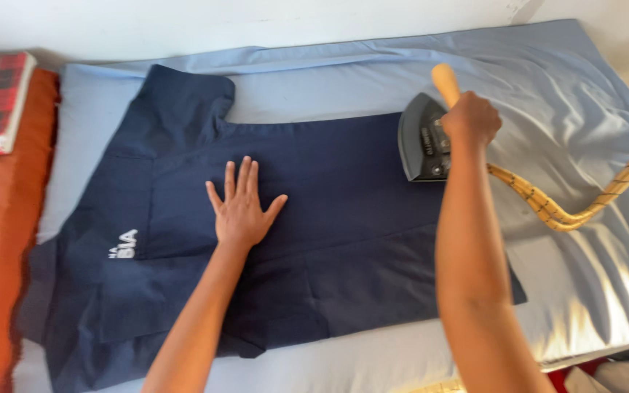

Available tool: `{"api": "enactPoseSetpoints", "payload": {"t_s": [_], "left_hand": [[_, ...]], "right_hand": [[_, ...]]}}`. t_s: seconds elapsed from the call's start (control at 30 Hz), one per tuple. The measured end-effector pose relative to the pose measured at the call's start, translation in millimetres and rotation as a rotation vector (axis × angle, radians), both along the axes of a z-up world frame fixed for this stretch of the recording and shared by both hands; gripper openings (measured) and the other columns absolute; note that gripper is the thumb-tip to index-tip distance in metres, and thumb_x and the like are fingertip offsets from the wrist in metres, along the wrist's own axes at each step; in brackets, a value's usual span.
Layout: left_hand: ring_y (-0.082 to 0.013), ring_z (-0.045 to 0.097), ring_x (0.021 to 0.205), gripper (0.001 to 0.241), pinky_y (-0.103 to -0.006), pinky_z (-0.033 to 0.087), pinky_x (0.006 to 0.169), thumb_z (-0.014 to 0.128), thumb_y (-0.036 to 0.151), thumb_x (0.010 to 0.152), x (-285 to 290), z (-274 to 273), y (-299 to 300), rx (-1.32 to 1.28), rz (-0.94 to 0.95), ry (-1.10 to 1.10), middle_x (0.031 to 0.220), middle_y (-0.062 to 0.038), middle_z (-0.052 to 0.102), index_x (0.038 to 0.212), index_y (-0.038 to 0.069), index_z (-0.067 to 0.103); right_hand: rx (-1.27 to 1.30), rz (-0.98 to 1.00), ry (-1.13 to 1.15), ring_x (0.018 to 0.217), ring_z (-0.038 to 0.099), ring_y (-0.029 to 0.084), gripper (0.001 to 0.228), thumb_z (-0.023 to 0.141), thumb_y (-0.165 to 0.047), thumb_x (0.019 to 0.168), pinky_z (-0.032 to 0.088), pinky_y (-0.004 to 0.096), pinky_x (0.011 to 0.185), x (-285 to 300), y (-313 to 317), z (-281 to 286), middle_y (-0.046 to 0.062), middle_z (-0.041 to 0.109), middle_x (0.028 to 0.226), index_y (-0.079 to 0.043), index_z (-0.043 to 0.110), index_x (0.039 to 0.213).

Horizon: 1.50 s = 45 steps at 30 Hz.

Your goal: The person irons a dark blue t-shirt on a bed using a steam iron. They smooth the fabric, iron the main body and sleeves, and then fold the shirt into a neat rectangle.

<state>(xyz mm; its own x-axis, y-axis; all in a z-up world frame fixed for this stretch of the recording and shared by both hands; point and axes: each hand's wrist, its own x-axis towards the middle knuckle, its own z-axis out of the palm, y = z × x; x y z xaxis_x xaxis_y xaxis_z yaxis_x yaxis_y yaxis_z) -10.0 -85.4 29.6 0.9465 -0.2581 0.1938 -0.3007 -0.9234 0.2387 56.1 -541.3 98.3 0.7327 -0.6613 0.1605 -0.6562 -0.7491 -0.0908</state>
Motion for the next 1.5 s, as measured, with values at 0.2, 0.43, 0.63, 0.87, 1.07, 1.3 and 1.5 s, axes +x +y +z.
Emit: {"api": "enactPoseSetpoints", "payload": {"t_s": [0.2,0.43,0.63,0.87,1.07,1.3,1.5], "left_hand": [[-0.0283,0.011,0.156,0.096,-0.0669,0.005,0.119,0.044,0.075,0.092,1,3,-2,0.001,-0.002,0.027,0.168,-0.002,0.023,0.16,0.01,0.028],[-0.0282,0.01,0.156,0.095,-0.0671,0.005,0.119,0.044,0.075,0.091,4,1,-6,0.019,0.004,0.047,0.168,-0.002,0.022,0.16,0.011,0.027],[-0.0288,0.01,0.156,0.095,-0.0673,0.006,0.119,0.044,0.074,0.092,5,2,-6,0.026,0.001,0.014,0.169,-0.003,0.021,0.16,0.01,0.027],[-0.029,0.01,0.156,0.094,-0.0672,0.006,0.12,0.043,0.074,0.093,2,-1,-4,0.032,0.005,0.01,0.168,-0.003,0.023,0.16,0.01,0.028],[-0.0293,0.01,0.156,0.095,-0.0665,0.005,0.12,0.044,0.074,0.092,0,1,-4,0.019,0.004,0.018,0.168,-0.004,0.022,0.159,0.009,0.028],[-0.0301,0.011,0.155,0.086,-0.0664,0.005,0.119,0.04,0.068,0.096,1,2,-6,-0.006,0.007,0.024,0.167,-0.004,0.023,0.159,0.009,0.028],[-0.0301,0.012,0.157,0.073,-0.0655,0.004,0.121,0.034,0.053,0.104,1,-14,-1,-0.055,-0.003,-0.025,0.169,-0.005,0.024,0.16,0.007,0.026]], "right_hand": [[-0.035,0.099,-0.033,0.099,0.072,0.04,0.039,0.081,-0.022,0.079,0.057,0.048,0.084,4,-24,3,0.02,0.075,0.104,-0.003,0.07,0.112],[-0.003,0.578,0.195,0.092,0.071,0.041,0.045,0.072,-0.027,0.078,0.056,0.053,0.081,-53,-7,37,0.017,0.075,0.097,-0.019,0.068,0.122],[0.056,0.728,0.328,0.082,0.073,0.037,0.047,0.071,-0.04,0.079,0.057,0.052,0.076,-71,27,58,0.015,0.076,0.084,-0.024,0.067,0.122],[-0.091,0.597,0.128,0.083,0.073,0.039,0.046,0.07,-0.039,0.085,0.058,0.051,0.074,-42,68,39,0.016,0.075,0.09,-0.017,0.067,0.125],[-0.033,0.828,0.271,0.083,0.073,0.035,0.042,0.071,-0.036,0.079,0.058,0.051,0.076,-22,92,57,0.013,0.076,0.09,-0.02,0.069,0.118],[-0.033,1.012,0.333,0.078,0.074,0.034,0.045,0.07,-0.043,0.079,0.058,0.048,0.076,-24,140,55,0.012,0.077,0.084,-0.023,0.071,0.119],[-0.113,0.909,0.134,0.077,0.073,0.034,0.042,0.068,-0.041,0.085,0.06,0.048,0.071,9,194,40,0.014,0.074,0.088,-0.014,0.07,0.117]]}}
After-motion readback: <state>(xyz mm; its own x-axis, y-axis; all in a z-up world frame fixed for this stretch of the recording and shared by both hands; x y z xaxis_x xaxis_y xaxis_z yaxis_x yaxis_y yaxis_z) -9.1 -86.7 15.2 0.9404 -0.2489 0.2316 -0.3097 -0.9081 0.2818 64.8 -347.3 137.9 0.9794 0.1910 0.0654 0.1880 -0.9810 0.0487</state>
